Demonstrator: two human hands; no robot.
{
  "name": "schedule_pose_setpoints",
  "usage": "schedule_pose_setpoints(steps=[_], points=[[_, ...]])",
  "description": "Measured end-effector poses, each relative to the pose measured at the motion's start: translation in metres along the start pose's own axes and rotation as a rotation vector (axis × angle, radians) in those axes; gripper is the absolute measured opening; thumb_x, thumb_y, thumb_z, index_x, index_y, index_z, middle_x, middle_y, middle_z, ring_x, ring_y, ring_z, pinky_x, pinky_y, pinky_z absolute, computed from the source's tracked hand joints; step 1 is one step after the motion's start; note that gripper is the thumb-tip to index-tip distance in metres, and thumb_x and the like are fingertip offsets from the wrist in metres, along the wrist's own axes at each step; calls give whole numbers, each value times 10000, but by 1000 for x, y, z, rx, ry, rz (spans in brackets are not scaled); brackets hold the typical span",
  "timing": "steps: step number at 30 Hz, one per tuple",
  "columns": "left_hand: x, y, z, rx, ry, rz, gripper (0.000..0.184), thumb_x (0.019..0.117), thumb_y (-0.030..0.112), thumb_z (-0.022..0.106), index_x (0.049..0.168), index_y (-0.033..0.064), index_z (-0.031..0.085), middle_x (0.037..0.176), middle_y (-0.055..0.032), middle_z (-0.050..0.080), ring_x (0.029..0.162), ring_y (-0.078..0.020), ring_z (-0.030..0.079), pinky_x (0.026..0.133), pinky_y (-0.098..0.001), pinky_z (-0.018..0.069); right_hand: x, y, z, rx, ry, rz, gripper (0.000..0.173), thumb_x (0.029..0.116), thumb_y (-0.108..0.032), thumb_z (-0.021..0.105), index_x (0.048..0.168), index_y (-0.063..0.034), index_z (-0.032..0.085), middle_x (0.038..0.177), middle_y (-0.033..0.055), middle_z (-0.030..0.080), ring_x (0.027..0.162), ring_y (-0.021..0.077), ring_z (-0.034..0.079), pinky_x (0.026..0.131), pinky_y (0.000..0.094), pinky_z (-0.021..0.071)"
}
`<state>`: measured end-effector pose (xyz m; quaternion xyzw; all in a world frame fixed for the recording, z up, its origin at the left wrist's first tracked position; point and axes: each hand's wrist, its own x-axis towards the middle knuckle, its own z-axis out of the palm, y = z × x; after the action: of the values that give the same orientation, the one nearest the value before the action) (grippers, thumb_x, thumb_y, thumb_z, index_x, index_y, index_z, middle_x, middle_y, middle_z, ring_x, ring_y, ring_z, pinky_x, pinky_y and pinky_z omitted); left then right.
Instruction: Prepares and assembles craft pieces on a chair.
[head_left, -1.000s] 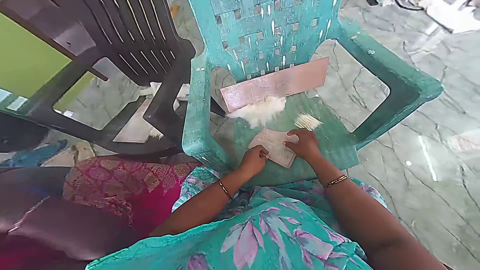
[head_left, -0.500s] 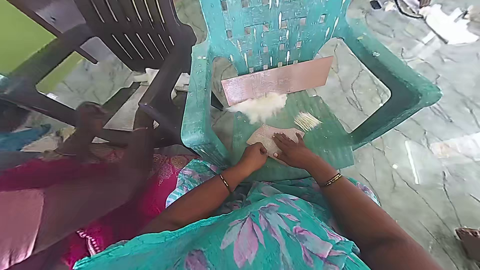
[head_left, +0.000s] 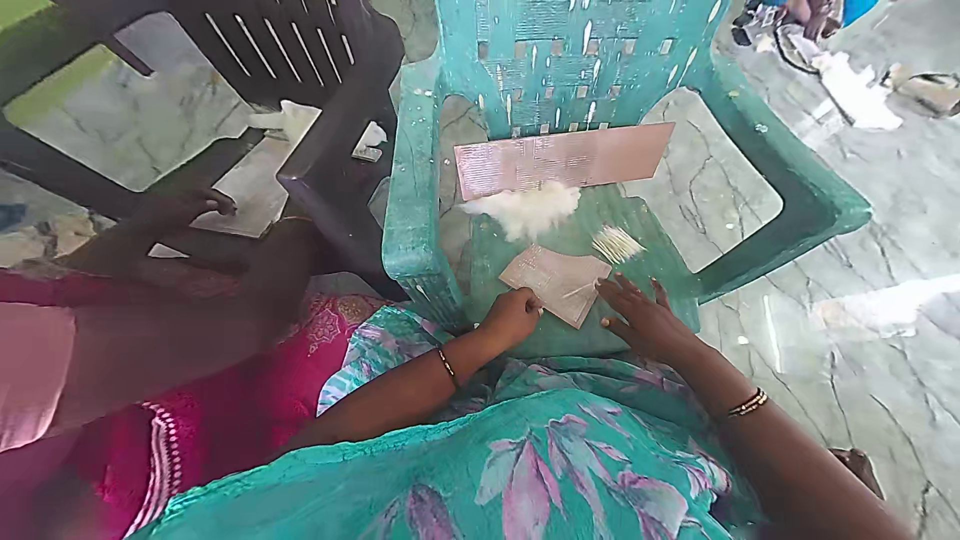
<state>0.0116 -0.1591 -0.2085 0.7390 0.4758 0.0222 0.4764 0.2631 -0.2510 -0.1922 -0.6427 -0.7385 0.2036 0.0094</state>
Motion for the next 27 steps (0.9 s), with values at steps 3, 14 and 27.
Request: schedule_pose_setpoints(steps=[3, 14, 27], points=[[3, -3, -10, 26, 72, -28, 248, 1054, 157, 557, 1193, -22, 658, 1092, -204, 693, 1034, -327, 676, 950, -524, 526, 36, -8, 6, -27, 110, -37, 571, 1075, -366, 497, 1560, -73, 425, 1632, 115, 393, 1548, 321, 282, 1184, 727, 127], [3, -4, -15, 137, 14, -51, 232, 1046, 175, 581, 1166, 2, 678, 1093, -193, 695, 1052, -334, 673, 954, -544, 522, 55, -38, 25, -65, -215, -115, 744, 1083, -516, 369, 1649, -77, 166, 1730, 98, 128, 1603, 250, 78, 1205, 703, -18], [2, -4, -19, 119, 91, 29, 226, 1051, 141, 563, 1144, -24, 686, 1098, -204, 693, 1044, -335, 673, 962, -525, 520, 33, -16, -1, -45, 16, -85, 616, 1079, -413, 469, 1578, -61, 389, 1649, 120, 363, 1551, 287, 287, 1205, 708, 73]])
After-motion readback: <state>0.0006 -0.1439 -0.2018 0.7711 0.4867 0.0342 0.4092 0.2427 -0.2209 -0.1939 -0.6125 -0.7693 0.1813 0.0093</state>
